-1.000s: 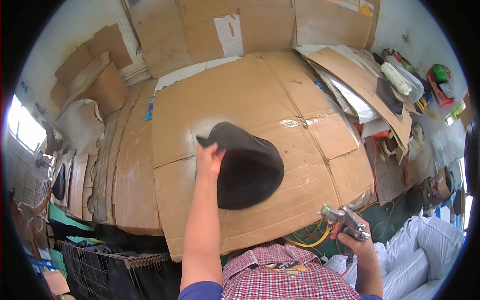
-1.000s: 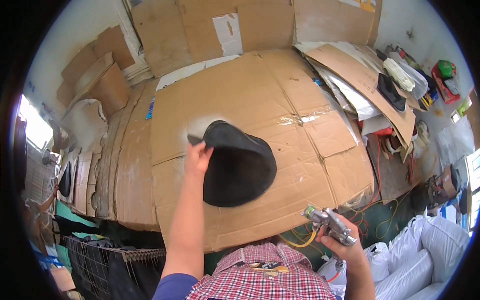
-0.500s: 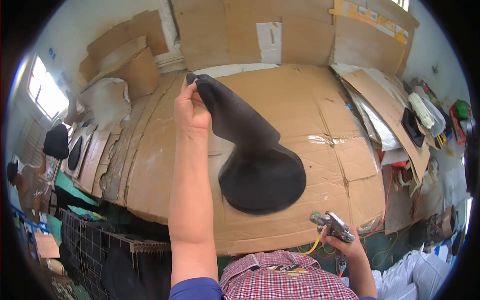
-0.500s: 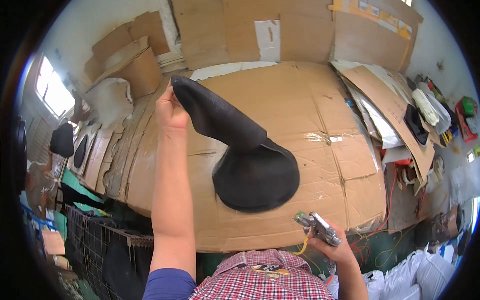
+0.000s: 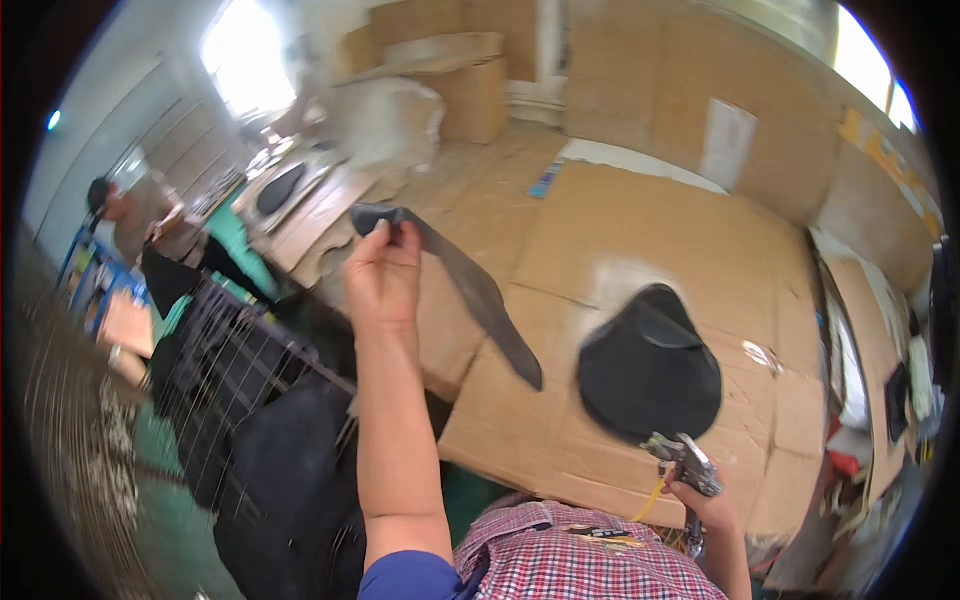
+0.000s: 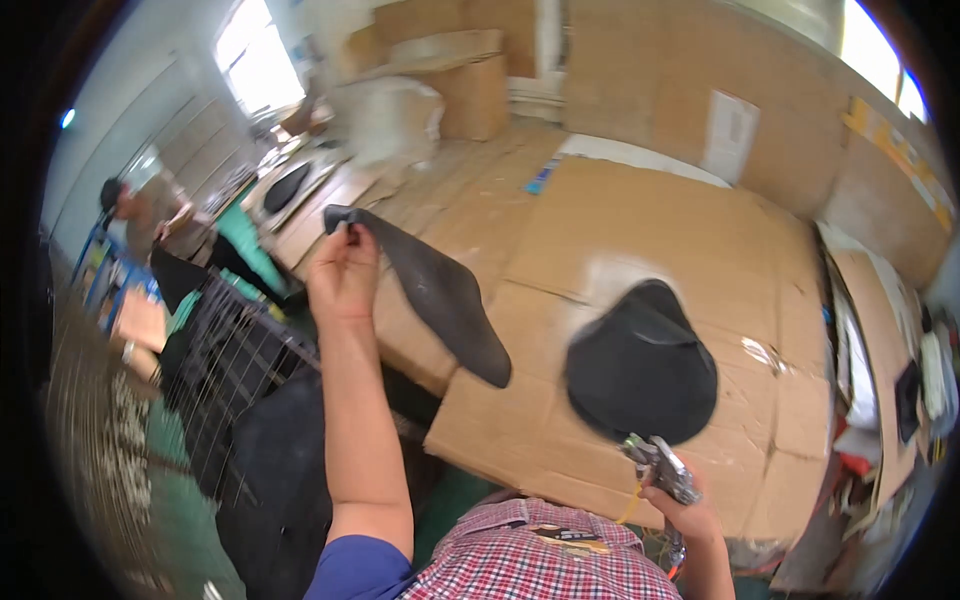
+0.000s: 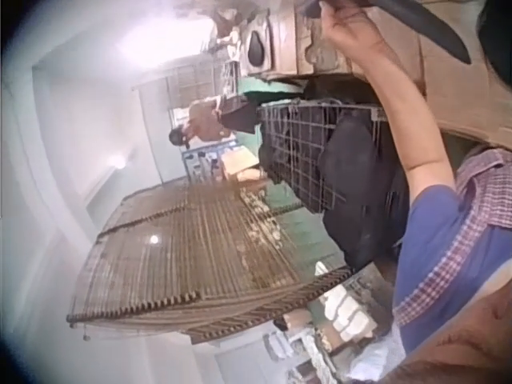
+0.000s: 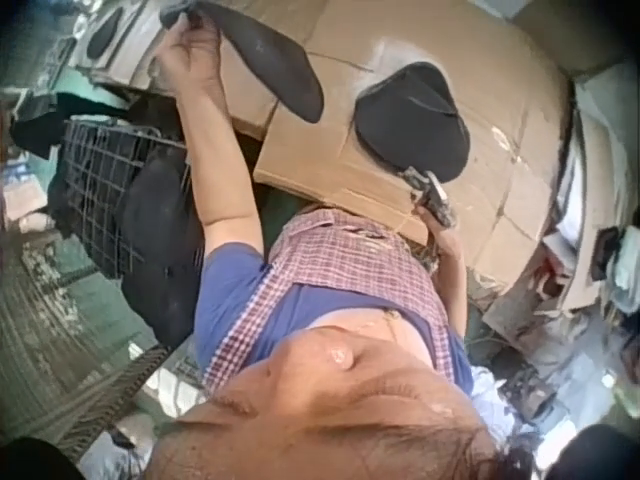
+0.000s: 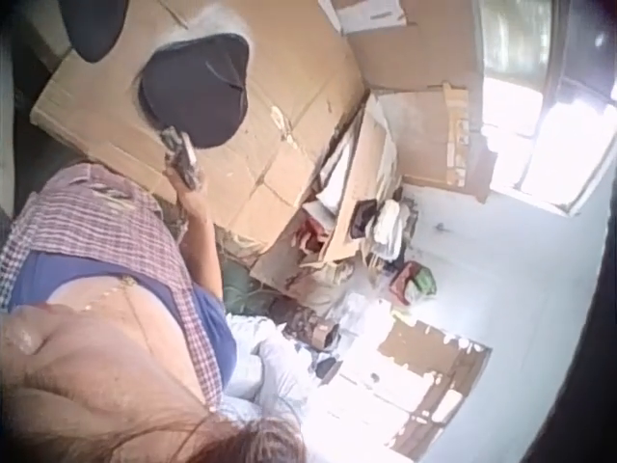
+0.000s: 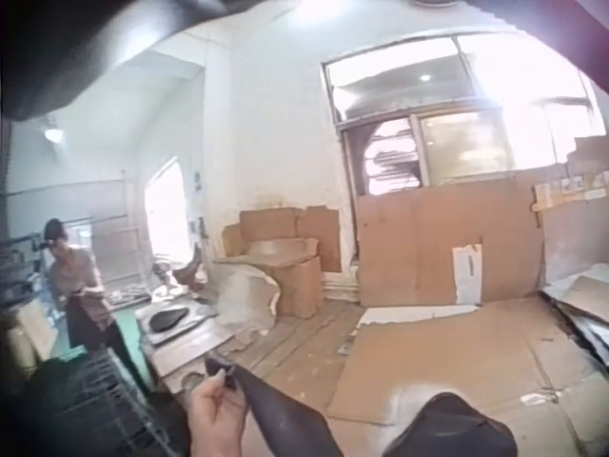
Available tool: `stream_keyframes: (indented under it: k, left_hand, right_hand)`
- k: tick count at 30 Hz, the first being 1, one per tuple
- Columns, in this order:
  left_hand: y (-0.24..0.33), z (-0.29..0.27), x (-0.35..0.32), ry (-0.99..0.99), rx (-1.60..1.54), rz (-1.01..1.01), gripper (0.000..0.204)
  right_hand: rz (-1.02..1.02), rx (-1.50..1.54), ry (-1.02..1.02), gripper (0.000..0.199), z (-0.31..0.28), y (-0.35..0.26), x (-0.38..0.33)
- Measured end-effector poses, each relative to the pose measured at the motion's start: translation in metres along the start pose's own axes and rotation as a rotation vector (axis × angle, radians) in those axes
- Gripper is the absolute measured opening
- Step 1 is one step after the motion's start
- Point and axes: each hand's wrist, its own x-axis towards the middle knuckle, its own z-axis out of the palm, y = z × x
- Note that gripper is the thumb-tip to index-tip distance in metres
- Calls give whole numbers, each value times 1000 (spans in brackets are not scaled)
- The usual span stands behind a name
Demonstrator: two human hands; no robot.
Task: Spray adhesive onto black material components and place them on a rack.
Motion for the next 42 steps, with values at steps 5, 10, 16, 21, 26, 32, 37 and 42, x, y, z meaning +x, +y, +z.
stream_keyframes:
  k: [5, 10, 16, 21, 26, 32, 37, 42]
  left_hand:
    - [117, -22, -32, 207, 16, 251, 30]
    - [292, -59, -85, 223, 242, 595, 37]
    - [430, -69, -218, 324, 667, 1030, 52]
    - [485, -155, -339, 863, 614, 1247, 67]
    - [468, -194, -368, 1667, 601, 1254, 77]
    - [322, -194, -269, 1372, 781, 971, 34]
    - [228, -195, -192, 1229, 880, 813, 59]
    - [98, -210, -87, 857, 858, 492, 61]
  right_hand:
    - [-13, 21, -24, 38, 47, -4, -1]
    - [-24, 56, -129, 40, 106, 0, 10]
    - [-35, -68, -283, 43, 165, -10, 27]
    - [-53, -144, -372, 42, 197, -14, 36]
    - [-23, -199, -365, 41, 206, -7, 23]
    - [-73, -267, -257, 48, 148, -12, 34]
    - [13, -194, 108, 47, 73, -29, -5]
    - [-72, -259, 510, 50, -5, -24, -81]
